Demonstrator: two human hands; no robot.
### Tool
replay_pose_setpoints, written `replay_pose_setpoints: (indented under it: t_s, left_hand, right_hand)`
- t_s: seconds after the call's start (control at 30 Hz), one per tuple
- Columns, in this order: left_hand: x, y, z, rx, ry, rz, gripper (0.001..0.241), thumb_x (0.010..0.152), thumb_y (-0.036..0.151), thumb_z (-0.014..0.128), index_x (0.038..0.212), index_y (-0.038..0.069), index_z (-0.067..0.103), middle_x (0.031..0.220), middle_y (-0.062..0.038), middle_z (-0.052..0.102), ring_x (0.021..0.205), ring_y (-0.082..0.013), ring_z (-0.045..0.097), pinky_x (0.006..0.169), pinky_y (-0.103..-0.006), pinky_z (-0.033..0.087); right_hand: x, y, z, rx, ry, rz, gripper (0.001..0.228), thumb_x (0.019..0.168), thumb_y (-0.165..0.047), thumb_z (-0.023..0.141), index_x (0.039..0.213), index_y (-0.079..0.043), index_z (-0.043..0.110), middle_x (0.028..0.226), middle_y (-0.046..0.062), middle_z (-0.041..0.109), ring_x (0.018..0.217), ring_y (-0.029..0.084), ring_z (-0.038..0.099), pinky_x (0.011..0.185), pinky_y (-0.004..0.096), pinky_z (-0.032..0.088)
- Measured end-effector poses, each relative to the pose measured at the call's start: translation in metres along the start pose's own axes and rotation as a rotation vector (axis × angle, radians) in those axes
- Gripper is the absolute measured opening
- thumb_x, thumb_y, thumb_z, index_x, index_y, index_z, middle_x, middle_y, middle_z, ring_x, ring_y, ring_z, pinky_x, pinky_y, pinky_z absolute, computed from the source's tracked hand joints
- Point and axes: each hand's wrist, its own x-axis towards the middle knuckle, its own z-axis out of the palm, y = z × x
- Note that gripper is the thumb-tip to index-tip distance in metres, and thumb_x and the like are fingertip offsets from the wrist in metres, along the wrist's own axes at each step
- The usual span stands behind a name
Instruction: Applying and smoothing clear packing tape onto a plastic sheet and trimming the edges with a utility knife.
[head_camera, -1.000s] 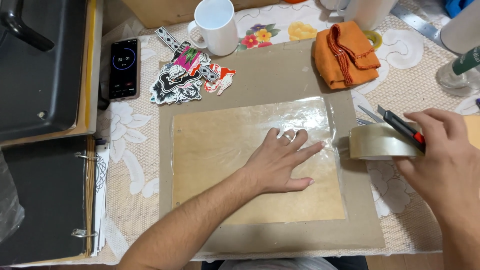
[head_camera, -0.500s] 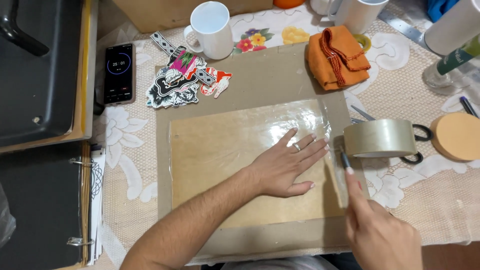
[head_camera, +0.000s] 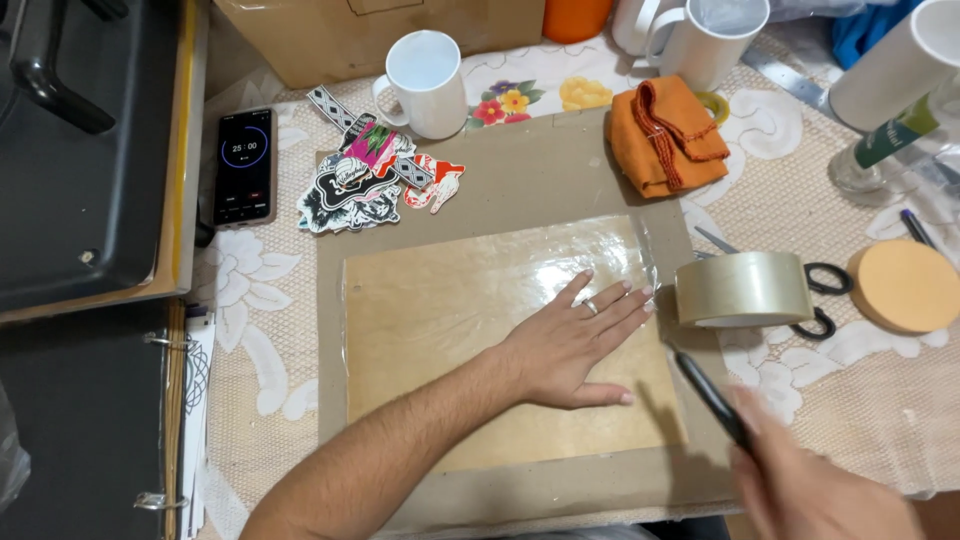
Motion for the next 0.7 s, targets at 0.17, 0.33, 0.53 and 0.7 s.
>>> replay_pose_setpoints:
  t_s: [0.17,0.33,0.53,0.7]
  left_hand:
    - [0.0,0.002,-0.004,-0.025,0.0,-0.011,0.108,0.086,0.08,0.031,0.157,0.0,0.021,0.166,-0.02,0.02,0.156,-0.0324,0.019,0.125,-0.0576,0.01]
    - [0.001,0.004,-0.008,-0.049,-0.014,-0.016,0.106,0.085,0.079,0.032,0.155,-0.001,0.026,0.165,-0.02,0.022,0.155,-0.0321,0.02,0.125,-0.0567,0.009]
    - [0.001,0.002,-0.013,-0.051,-0.008,0.004,0.103,0.086,0.078,0.032,0.156,0.002,0.026,0.166,-0.017,0.022,0.155,-0.0302,0.022,0.125,-0.0553,0.01]
    - [0.002,0.002,-0.015,-0.056,-0.015,0.007,0.102,0.086,0.077,0.034,0.157,0.004,0.025,0.166,-0.017,0.025,0.155,-0.0319,0.024,0.125,-0.0565,0.01]
  right_hand:
    - [0.058,0.044,-0.025,0.948,0.813,-0.297,0.042,0.089,-0.007,0.067,0.129,0.006,0.062,0.11,0.02,0.054,0.098,0.031,0.048,0.095,0.04,0.04]
    - [0.145,0.073,-0.014,0.903,0.651,-0.599,0.102,0.048,-0.027,0.088,0.141,-0.001,0.058,0.138,0.017,0.062,0.126,0.027,0.057,0.109,0.038,0.042]
    - [0.225,0.102,0.047,1.213,0.502,-0.522,0.075,0.056,0.003,0.083,0.129,-0.002,0.065,0.126,0.007,0.065,0.116,0.016,0.057,0.102,0.03,0.041]
    - [0.232,0.132,0.04,1.346,0.751,-0.648,0.062,0.075,-0.008,0.078,0.134,-0.002,0.057,0.133,0.015,0.062,0.124,0.023,0.06,0.115,0.036,0.049]
